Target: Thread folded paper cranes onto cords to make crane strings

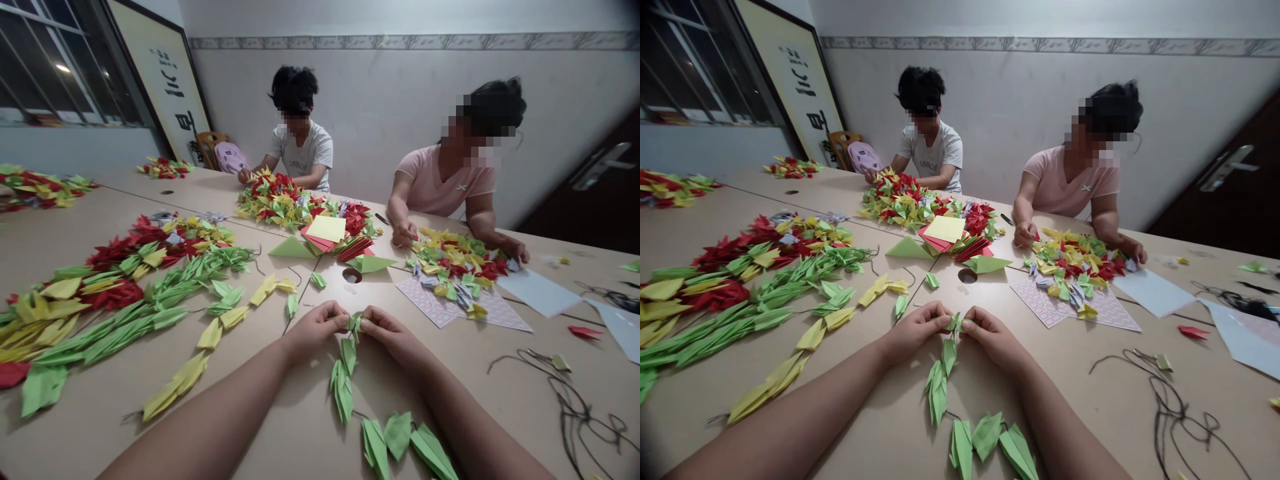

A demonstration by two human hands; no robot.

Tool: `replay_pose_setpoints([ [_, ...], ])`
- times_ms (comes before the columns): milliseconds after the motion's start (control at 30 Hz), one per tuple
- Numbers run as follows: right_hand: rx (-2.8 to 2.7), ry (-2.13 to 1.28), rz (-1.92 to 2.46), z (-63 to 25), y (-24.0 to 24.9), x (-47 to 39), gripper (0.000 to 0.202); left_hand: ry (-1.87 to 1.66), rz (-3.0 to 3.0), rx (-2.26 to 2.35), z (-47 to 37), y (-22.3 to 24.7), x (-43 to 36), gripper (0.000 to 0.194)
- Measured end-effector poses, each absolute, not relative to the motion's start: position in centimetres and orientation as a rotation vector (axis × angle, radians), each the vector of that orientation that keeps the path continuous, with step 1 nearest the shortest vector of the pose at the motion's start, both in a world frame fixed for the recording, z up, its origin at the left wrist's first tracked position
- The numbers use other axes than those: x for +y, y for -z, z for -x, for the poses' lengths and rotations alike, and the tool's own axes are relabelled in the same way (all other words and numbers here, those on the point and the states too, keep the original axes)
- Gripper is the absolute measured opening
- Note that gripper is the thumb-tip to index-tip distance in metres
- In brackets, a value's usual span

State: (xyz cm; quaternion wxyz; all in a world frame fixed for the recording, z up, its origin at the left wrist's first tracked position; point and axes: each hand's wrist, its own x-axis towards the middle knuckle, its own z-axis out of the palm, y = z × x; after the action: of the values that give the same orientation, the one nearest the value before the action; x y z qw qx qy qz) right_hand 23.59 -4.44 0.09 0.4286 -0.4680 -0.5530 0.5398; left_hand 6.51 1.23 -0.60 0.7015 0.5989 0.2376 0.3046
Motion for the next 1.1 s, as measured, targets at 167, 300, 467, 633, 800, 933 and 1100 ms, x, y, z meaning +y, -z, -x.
replay_pose_setpoints([
  [167,-1.332,-1.381,1.181,-23.43,-0.32,-4.56,0.031,-0.675,-1.322,0.569,-6.69,0.32,0.99,0.03],
  [300,-1.304,-1.376,1.193,-23.24,-0.67,-4.81,0.032,-0.658,-1.323,0.621,-6.89,-0.05,0.77,0.033],
  [467,-1.335,-1.345,1.264,-23.22,-0.57,-4.79,0.034,-0.623,-1.452,0.636,-6.95,0.01,0.81,0.034],
  [633,-1.416,-1.295,1.314,-23.39,-0.28,-4.57,0.035,-0.614,-1.474,0.602,-6.92,0.12,0.87,0.034],
  [800,-1.409,-1.255,1.302,-23.26,-0.25,-4.49,0.034,-0.65,-1.463,0.581,-6.93,0.08,0.81,0.031],
  [933,-1.385,-1.239,1.299,-22.99,-0.46,-4.51,0.033,-0.674,-1.45,0.592,-6.98,0.07,0.77,0.03],
  [1100,-1.324,-1.334,1.283,-23.06,-0.68,-4.72,0.032,-0.642,-1.378,0.6,-6.98,0.15,0.81,0.031],
])
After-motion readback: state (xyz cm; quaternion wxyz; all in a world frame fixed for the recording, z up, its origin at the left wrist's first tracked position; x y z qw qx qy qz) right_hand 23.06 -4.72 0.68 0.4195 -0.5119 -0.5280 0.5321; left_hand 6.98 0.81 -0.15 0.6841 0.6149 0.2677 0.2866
